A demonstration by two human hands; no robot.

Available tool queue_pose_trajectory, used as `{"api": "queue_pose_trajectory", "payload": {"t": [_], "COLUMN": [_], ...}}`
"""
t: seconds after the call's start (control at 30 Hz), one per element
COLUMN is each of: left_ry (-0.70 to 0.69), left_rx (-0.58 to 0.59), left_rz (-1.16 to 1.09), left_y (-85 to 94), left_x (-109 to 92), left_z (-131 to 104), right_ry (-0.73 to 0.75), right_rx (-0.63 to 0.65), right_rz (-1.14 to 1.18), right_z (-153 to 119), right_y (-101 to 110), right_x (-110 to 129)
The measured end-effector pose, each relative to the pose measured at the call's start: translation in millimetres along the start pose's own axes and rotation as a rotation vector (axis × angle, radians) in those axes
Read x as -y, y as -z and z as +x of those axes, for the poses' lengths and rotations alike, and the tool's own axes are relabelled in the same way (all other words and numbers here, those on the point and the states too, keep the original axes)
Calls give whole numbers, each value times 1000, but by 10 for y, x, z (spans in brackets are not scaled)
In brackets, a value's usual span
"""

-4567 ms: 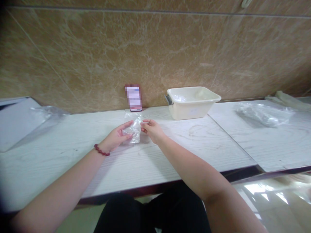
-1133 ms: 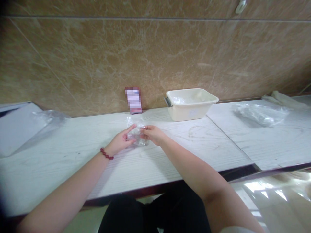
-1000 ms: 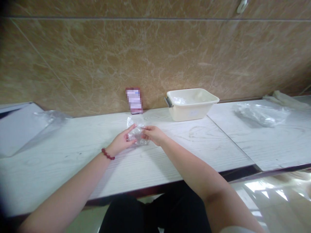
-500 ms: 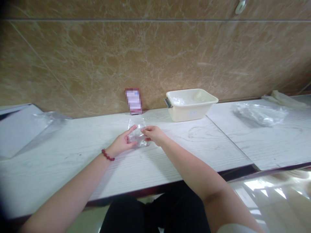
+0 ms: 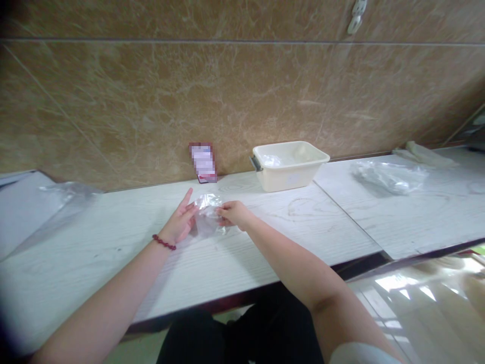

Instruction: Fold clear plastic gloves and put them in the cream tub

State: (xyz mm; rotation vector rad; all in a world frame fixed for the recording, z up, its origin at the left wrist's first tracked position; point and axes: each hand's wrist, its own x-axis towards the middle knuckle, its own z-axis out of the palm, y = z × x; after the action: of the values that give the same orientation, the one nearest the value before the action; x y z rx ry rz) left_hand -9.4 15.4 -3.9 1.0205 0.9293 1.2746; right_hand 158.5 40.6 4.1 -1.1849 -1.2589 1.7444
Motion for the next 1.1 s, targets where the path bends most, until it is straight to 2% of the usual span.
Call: {"api": "queue_pose_trajectory", "payload": {"t": [0.27, 0.53, 0.87, 1.1], "left_ry": [7, 96, 101, 132], "left_rx": [-97, 17, -36, 20], "left_rz": [-164, -226, -287, -248], "left_y": [19, 15, -6, 7], "left_x": [15, 21, 12, 7], "left_z": [55, 59, 75, 55], "right_ry": [-28, -24, 7, 3], "right_rx": [-17, -50, -49, -67], "right_rz": [-77, -31, -5, 4], "right_z": [40, 74, 118, 112], "right_y": [-5, -24, -21, -18], "right_x": [-54, -69, -103, -71]}}
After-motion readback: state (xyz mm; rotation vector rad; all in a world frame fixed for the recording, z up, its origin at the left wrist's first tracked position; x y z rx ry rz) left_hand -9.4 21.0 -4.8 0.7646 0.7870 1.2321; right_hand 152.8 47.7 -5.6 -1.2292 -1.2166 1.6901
